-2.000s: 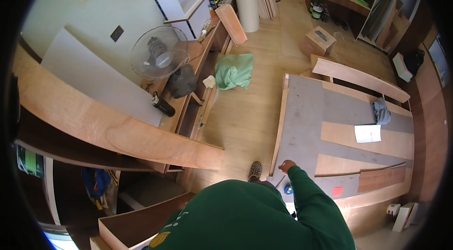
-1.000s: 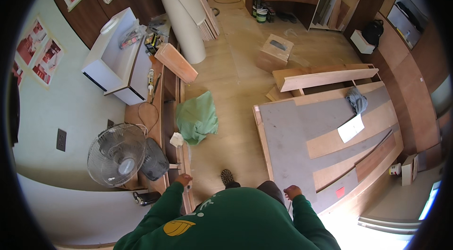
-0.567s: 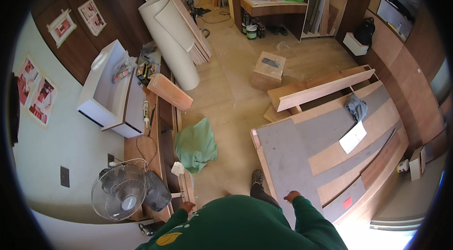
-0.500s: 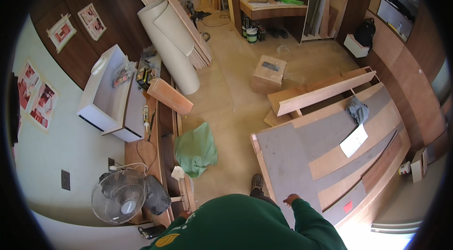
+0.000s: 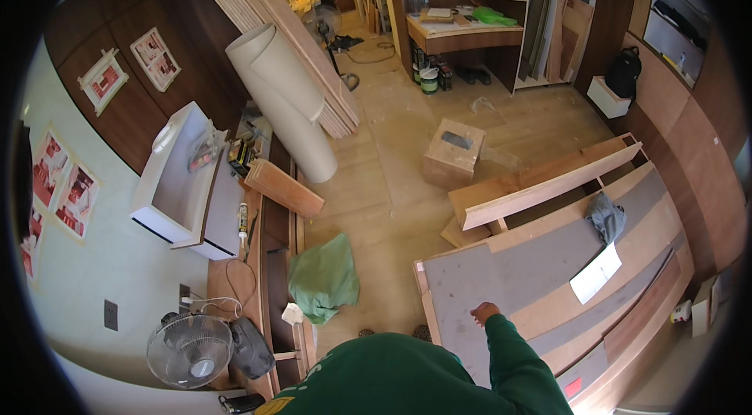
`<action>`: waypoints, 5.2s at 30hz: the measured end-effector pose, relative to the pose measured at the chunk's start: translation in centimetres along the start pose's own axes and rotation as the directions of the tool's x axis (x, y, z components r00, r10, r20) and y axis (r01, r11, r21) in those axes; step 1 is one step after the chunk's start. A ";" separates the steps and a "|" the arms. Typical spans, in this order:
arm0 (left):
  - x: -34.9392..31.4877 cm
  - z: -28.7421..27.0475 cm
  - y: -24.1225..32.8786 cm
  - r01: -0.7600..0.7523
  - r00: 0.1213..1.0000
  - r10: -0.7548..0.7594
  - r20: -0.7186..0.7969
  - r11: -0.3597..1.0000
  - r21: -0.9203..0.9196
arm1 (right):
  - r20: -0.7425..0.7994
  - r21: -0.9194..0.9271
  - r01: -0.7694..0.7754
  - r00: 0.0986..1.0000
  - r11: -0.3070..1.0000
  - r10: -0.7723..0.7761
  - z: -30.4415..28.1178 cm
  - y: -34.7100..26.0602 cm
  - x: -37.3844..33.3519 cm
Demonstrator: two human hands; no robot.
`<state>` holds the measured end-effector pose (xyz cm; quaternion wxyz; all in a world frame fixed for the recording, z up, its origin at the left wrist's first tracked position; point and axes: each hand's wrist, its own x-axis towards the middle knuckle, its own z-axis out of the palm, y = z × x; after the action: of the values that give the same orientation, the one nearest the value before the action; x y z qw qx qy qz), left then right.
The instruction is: The person picks up wood scraps and places them into a woven bag, then carries the bag through a doorway and handles a long metal strip and a black cable on a balcony.
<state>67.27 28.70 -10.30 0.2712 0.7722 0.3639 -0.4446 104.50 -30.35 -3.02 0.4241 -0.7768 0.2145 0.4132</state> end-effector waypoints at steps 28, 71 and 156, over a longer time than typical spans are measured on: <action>-1.7 -7.4 6.5 -0.191 0.959 0.187 -0.213 0.982 0.005 | 0.047 -0.131 -0.152 0.986 0.980 0.160 0.9 4.1 0.7; -10.2 -6.8 10.4 -0.260 0.944 0.207 -0.255 0.946 -0.196 | 0.077 -0.208 -0.139 0.985 0.968 0.157 1.9 5.1 0.0; 27.7 -33.0 38.0 -0.484 0.870 0.409 -0.276 0.817 -0.314 | 0.589 0.415 -0.346 0.807 0.841 0.041 46.4 -30.4 23.3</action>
<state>123.34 39.73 -16.06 0.4727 0.8100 0.2745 -0.2124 117.16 25.47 -21.47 0.6092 -0.4558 0.2624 0.5936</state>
